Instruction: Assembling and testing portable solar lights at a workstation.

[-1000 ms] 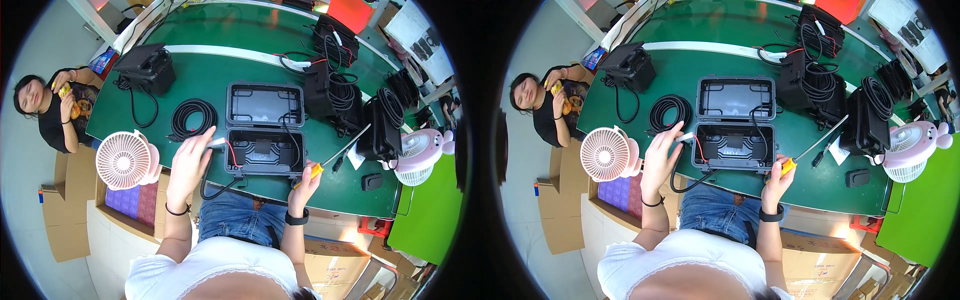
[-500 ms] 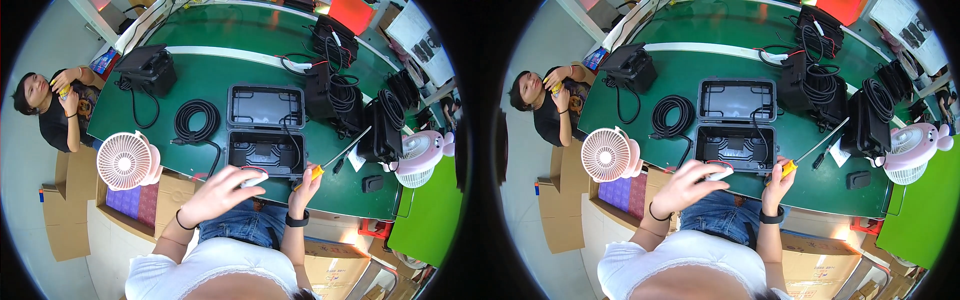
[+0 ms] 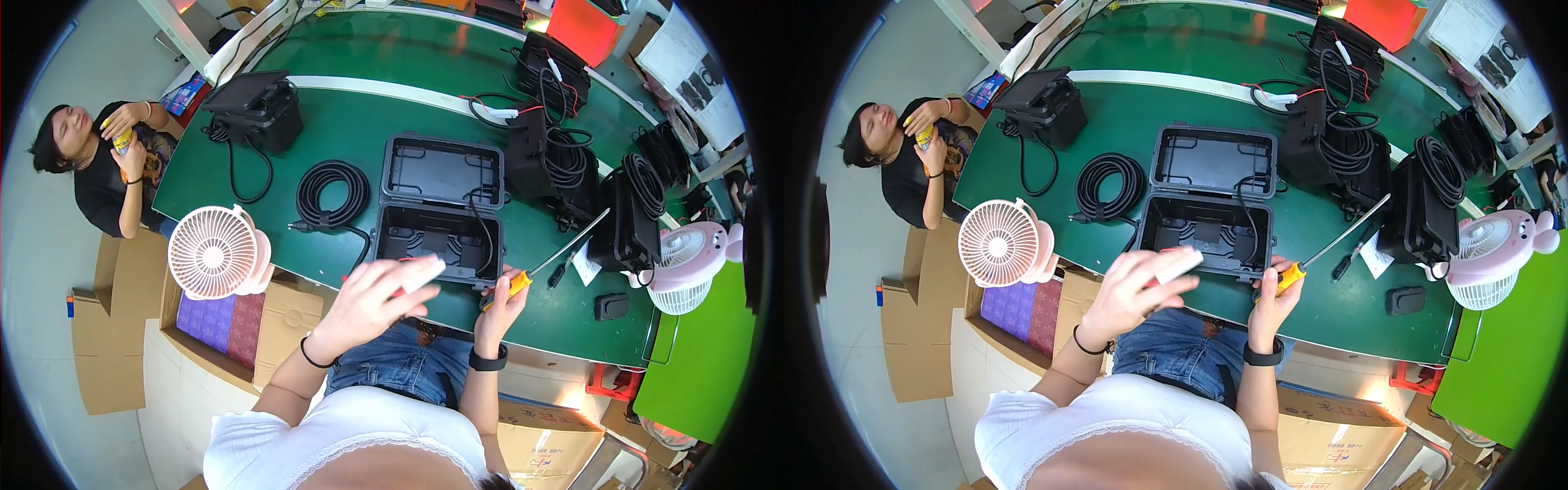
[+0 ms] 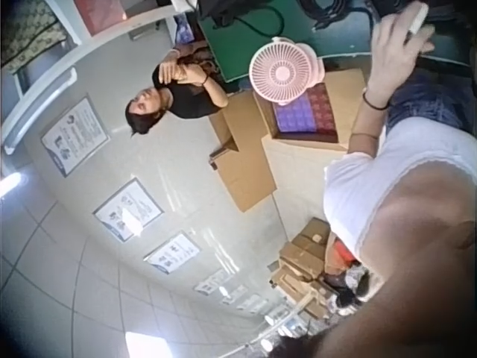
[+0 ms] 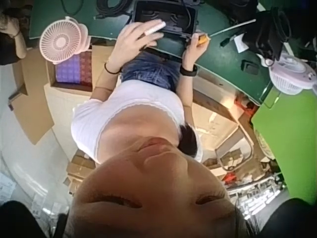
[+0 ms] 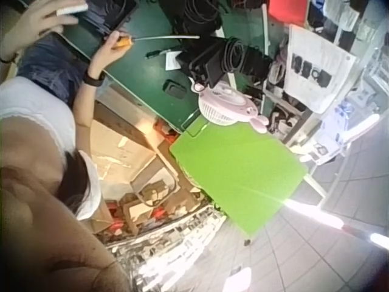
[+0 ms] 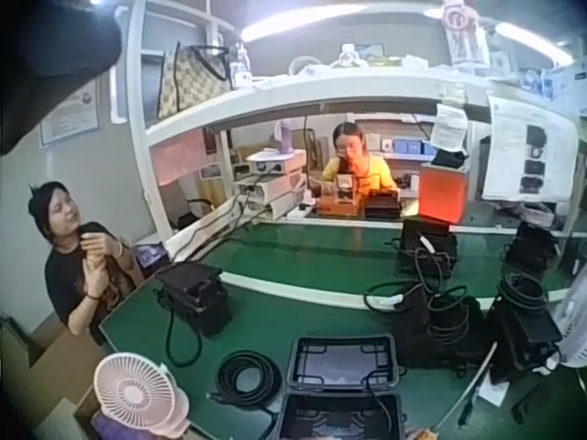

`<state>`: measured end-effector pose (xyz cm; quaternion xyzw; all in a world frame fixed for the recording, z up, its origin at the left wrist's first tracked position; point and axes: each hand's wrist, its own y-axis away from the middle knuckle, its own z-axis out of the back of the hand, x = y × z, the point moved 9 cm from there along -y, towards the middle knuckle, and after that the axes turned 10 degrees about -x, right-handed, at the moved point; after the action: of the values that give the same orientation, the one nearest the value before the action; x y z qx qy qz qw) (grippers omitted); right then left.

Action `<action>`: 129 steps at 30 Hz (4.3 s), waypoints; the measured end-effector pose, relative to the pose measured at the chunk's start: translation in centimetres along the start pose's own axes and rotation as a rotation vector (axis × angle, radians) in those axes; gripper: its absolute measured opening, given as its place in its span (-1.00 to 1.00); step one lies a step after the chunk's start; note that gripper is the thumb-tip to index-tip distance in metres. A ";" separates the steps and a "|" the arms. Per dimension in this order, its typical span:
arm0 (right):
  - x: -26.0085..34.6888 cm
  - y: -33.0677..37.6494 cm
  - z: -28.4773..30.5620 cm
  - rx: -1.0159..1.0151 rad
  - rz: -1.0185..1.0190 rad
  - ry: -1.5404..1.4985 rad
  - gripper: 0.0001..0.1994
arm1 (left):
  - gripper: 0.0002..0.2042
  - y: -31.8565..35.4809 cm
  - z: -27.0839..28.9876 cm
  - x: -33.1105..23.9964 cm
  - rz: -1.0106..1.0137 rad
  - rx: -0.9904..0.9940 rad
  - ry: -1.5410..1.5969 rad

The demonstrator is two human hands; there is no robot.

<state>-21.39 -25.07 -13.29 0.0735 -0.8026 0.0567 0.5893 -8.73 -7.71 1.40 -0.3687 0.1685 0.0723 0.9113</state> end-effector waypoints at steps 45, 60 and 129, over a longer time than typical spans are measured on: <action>6.7 -7.1 -8.1 0.243 0.479 0.495 -0.75 | -0.60 1.5 -6.3 -1.2 -0.155 0.371 -0.191; 10.3 -1.4 -7.4 0.243 0.376 0.015 -0.60 | -0.42 -4.4 -4.3 -0.2 -0.112 0.125 -0.158; 7.2 1.3 -4.3 0.130 0.396 0.182 -0.44 | -0.65 1.0 2.6 7.9 0.369 -0.474 0.052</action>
<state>-19.70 -23.41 -5.11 -0.0532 -0.7396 0.2291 0.6306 -0.92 -5.12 -0.31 -0.5361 0.2346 0.2646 0.7665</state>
